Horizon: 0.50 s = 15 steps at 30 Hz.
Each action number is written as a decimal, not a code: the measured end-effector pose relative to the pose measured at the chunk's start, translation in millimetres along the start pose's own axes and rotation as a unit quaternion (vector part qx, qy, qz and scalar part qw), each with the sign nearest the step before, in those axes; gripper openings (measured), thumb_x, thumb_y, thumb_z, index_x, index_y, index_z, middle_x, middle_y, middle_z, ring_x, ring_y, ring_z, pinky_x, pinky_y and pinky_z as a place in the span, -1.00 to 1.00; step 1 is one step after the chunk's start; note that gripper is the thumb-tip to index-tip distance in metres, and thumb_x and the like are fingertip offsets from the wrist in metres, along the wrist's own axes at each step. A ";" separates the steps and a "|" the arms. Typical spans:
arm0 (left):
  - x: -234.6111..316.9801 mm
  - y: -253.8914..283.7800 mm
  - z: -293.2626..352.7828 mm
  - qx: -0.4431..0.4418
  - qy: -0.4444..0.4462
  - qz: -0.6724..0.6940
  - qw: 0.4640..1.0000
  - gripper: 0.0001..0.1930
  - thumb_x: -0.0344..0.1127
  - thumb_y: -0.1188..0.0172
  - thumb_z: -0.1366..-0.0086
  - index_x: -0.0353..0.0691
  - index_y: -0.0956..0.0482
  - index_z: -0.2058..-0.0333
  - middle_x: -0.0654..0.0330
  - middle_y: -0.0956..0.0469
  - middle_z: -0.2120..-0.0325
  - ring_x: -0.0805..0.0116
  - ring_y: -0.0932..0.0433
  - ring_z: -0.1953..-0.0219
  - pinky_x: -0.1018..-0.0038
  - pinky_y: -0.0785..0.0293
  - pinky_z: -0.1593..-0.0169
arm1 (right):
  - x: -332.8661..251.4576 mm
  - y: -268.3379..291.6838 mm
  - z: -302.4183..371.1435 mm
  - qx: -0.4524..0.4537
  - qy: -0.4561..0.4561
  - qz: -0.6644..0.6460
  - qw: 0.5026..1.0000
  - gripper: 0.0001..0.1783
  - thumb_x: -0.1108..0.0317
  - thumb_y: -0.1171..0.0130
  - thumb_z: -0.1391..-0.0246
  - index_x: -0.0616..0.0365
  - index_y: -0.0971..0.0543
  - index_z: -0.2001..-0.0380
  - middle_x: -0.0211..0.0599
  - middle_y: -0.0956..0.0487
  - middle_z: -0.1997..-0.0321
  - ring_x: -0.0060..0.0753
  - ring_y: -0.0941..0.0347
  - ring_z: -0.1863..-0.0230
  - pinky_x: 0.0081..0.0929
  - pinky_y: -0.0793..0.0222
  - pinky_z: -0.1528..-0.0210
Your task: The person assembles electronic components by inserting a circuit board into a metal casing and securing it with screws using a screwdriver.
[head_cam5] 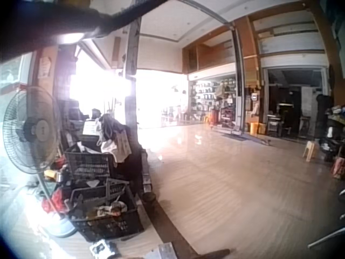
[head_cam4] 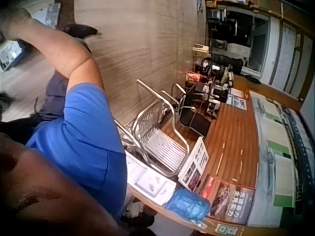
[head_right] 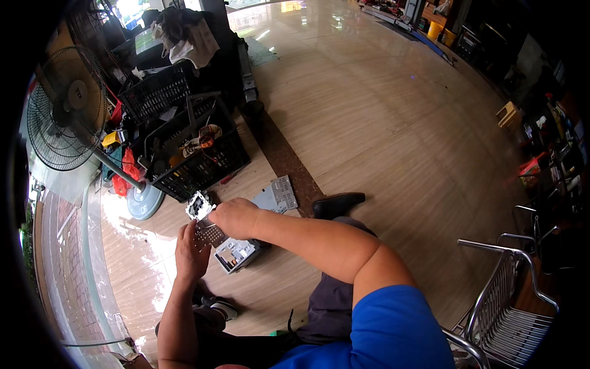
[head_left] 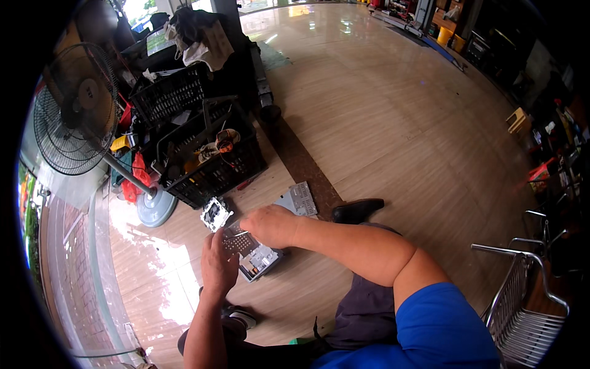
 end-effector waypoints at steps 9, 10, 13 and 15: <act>1.3 0.6 0.4 0.002 0.013 0.009 1.000 -0.30 -0.54 -0.26 0.02 -0.32 -0.28 -0.17 -0.16 -0.37 -0.04 -0.18 -0.41 -0.05 0.17 -0.39 -0.11 | -3.0 5.2 2.9 -0.013 -0.006 -0.007 1.000 -0.87 0.40 -0.09 -0.06 0.16 -0.51 0.29 -0.07 -0.59 0.25 0.00 -0.55 0.15 -0.15 -0.46 0.10; 0.8 0.4 0.6 0.003 0.013 0.009 1.000 -0.30 -0.54 -0.26 0.02 -0.33 -0.28 -0.17 -0.17 -0.37 -0.04 -0.18 -0.41 -0.05 0.17 -0.39 -0.11 | -2.0 4.4 2.7 -0.016 -0.005 -0.004 1.000 -0.87 0.40 -0.09 -0.06 0.16 -0.51 0.29 -0.07 -0.59 0.25 0.01 -0.55 0.15 -0.15 -0.46 0.10; 1.6 0.0 0.1 0.007 0.007 0.004 1.000 -0.30 -0.54 -0.26 0.01 -0.34 -0.28 -0.17 -0.17 -0.37 -0.03 -0.18 -0.42 -0.04 0.17 -0.39 -0.10 | 0.9 2.2 2.2 0.005 -0.010 -0.017 1.000 -0.86 0.40 -0.09 -0.06 0.17 -0.51 0.28 -0.06 -0.59 0.26 0.03 -0.55 0.16 -0.15 -0.47 0.11; -0.7 -1.1 0.4 0.022 -0.013 -0.013 1.000 -0.30 -0.54 -0.26 0.02 -0.33 -0.28 -0.17 -0.13 -0.38 -0.02 -0.11 -0.47 0.02 0.20 -0.45 -0.03 | -0.4 3.9 2.7 0.038 -0.004 -0.036 0.999 -0.85 0.41 -0.09 -0.05 0.18 -0.51 0.28 -0.05 -0.60 0.26 0.03 -0.55 0.16 -0.14 -0.47 0.11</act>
Point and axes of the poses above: each hand's wrist, its own z-axis away from the middle knuckle, its own y-axis out of the back of the hand, x = y × z, the point moved 2 cm from there along -z, towards the middle knuckle
